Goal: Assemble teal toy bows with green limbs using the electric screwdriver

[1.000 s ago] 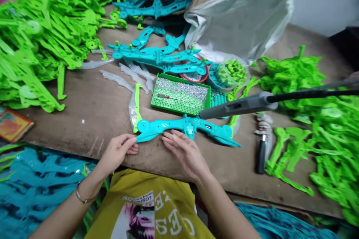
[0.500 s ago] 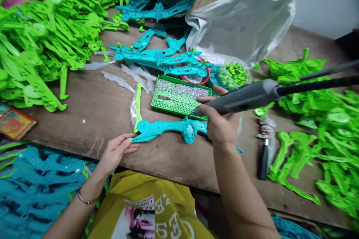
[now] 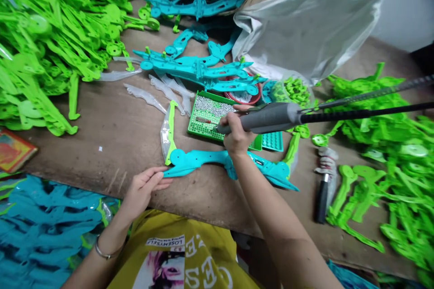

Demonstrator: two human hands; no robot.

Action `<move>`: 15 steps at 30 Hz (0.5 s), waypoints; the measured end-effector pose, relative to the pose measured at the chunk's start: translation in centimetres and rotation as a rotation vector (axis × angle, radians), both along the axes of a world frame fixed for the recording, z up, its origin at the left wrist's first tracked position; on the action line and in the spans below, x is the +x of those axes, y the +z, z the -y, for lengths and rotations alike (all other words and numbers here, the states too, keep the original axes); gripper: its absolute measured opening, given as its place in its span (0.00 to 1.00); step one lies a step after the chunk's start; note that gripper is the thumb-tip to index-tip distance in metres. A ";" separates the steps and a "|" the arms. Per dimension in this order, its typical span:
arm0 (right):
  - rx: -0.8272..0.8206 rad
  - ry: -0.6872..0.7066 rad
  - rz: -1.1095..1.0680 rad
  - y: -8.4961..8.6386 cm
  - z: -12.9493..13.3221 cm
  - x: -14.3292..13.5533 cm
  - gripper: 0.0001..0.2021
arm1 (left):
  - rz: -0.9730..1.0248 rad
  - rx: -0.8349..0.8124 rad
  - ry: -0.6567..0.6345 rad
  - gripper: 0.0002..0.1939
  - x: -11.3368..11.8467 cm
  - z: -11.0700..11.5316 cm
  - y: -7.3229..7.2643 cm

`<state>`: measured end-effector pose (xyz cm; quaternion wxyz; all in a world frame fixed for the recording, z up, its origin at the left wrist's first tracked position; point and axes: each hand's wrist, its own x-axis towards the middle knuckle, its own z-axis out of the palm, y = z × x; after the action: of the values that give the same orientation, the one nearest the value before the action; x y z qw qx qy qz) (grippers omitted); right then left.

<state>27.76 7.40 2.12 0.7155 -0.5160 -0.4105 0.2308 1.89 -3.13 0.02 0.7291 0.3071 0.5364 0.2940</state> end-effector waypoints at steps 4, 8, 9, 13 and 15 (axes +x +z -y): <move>-0.003 -0.008 0.014 -0.2 -0.2 -0.2 0.11 | -0.002 0.003 -0.006 0.25 0.1 0.0 0.1; -0.010 0.008 0.048 -0.3 -0.5 -0.2 0.09 | -0.002 0.010 -0.006 0.25 0.2 0.0 0.0; -0.012 0.015 0.046 -0.2 -0.5 -0.1 0.09 | 0.000 0.015 -0.004 0.25 0.2 0.0 0.0; -0.009 0.007 0.032 1.5 0.2 -0.4 0.09 | 0.025 0.022 0.009 0.25 0.5 0.0 0.0; -0.003 0.028 0.011 3.2 1.4 -1.4 0.11 | 0.041 0.021 0.020 0.26 0.6 0.0 0.0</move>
<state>26.32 5.99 5.32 0.7091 -0.5127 -0.4212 0.2386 2.49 -3.15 0.05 0.7338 0.3031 0.5211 0.3131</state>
